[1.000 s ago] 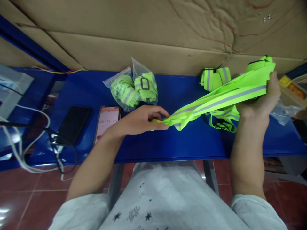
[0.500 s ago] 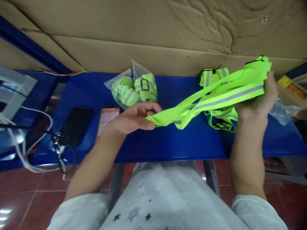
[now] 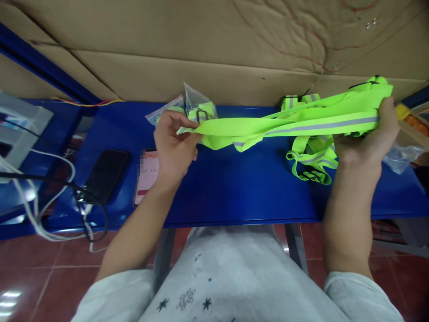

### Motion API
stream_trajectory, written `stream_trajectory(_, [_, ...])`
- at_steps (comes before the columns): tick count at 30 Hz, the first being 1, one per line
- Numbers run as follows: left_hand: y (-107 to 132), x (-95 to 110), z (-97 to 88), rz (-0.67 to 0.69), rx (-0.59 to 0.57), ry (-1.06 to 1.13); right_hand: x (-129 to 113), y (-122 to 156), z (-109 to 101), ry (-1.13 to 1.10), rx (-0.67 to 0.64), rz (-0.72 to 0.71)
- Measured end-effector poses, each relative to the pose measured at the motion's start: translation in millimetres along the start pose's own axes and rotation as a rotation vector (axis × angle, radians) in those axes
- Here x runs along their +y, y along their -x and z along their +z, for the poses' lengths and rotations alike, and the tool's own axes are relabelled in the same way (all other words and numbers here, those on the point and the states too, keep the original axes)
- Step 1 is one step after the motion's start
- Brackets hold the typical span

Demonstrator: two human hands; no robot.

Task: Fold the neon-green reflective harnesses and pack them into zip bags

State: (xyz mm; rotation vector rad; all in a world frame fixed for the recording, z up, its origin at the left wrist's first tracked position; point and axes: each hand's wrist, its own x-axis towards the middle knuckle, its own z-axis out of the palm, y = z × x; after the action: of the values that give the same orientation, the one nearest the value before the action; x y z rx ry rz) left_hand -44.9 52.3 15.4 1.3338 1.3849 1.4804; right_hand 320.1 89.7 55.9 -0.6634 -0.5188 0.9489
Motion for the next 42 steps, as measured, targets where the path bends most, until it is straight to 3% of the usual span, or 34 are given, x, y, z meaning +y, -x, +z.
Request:
stream_trajectory(7, [12,-10,4.8,0.223,0.075,-0.088,5,6,7,0.193,-0.057,-0.197])
stream_trajectory(12, [8,-10,0.6,0.197,-0.008,-0.501,5,7,3,0.239,-0.020,-0.381])
stream_trajectory(15, [3,-6,-4.2,0.164,-0.237,-0.720,2,8,4,0.234,-0.036,-0.363])
stream_trajectory(18, [4,3,-16.1,0.149,-0.686,-0.777,-3,15,11,0.239,-0.132,-0.346])
stream_trajectory(20, [9,14,-24.5,0.118,-0.887,-0.736,-8,24,20,0.256,-0.157,-0.360])
stream_trajectory(21, [12,21,-26.8,0.120,-0.905,-0.694,-11,29,25,0.271,-0.130,-0.371])
stream_trajectory(24, [22,49,-20.2,0.212,-0.731,-0.367,-26,49,39,0.426,-0.051,-0.375])
stream_trajectory(26, [25,68,-5.4,0.267,-0.625,-0.085,-39,64,47,0.599,-0.229,-0.317])
stream_trajectory(28, [24,83,12.5,0.259,-0.583,0.057,-50,79,58,0.710,-0.406,-0.197])
stream_trajectory(30, [20,91,27.5,0.199,-0.610,0.192,-56,94,75,0.782,-0.426,-0.078])
stream_trajectory(32, [17,89,35.9,0.052,-0.719,0.290,-56,106,96,0.897,-0.393,-0.085])
stream_trajectory(35, [22,76,37.1,-0.204,-0.936,0.414,-46,112,119,1.033,-0.631,-0.315])
stream_trajectory(37, [31,65,34.8,-0.309,-1.033,0.463,-34,104,123,1.055,-0.783,-0.421])
stream_trajectory(39, [39,56,33.8,-0.370,-1.073,0.512,-20,92,119,1.090,-0.843,-0.464])
stream_trajectory(42, [45,47,37.9,-0.401,-0.963,0.598,-5,76,109,1.175,-0.884,-0.508])
